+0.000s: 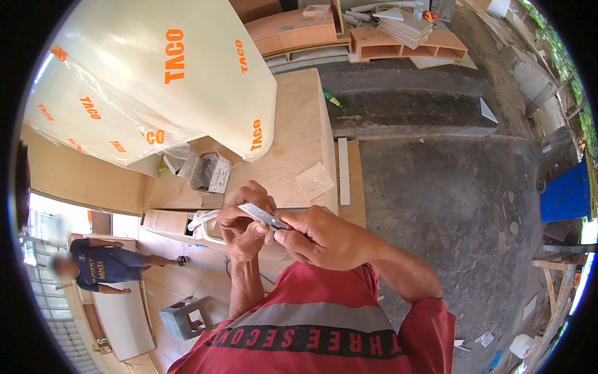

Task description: The person uses a utility knife to cut a small piece of material and then applies it to the edge of a large white panel. Another person is visible in the background working on a different piece of furniture.

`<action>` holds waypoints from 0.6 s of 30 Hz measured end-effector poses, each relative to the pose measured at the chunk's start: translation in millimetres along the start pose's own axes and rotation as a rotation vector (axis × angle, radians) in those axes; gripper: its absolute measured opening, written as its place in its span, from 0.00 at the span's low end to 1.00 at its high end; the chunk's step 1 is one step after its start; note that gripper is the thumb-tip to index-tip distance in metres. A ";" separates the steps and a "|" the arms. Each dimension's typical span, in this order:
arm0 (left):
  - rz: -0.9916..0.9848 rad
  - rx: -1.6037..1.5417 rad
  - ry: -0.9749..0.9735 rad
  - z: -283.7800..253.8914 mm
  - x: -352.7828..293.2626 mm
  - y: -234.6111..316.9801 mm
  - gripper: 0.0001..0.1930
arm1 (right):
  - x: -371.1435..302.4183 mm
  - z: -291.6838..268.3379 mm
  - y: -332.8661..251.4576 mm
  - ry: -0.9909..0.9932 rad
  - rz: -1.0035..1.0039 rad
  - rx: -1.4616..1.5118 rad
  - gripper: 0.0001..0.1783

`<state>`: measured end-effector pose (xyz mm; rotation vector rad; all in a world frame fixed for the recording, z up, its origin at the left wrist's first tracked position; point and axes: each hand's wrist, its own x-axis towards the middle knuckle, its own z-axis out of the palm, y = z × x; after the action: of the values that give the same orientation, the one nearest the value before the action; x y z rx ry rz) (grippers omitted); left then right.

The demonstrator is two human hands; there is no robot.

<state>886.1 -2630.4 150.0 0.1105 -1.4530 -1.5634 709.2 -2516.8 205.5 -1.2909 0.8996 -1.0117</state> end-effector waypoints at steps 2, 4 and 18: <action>0.022 0.009 0.014 0.4 -2.4 -5.3 0.09 | 0.2 -3.3 1.7 -0.040 0.061 0.123 0.11; 0.054 0.022 0.025 0.6 -3.0 -8.9 0.10 | 1.0 -7.3 7.5 -0.051 0.003 0.137 0.09; 0.138 0.068 0.035 3.5 1.0 -5.5 0.13 | -11.9 22.3 6.0 0.384 -0.304 -1.014 0.22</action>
<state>880.2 -2629.5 147.0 0.0757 -1.4555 -1.3949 727.0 -2498.4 201.1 -2.1607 1.6669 -1.0886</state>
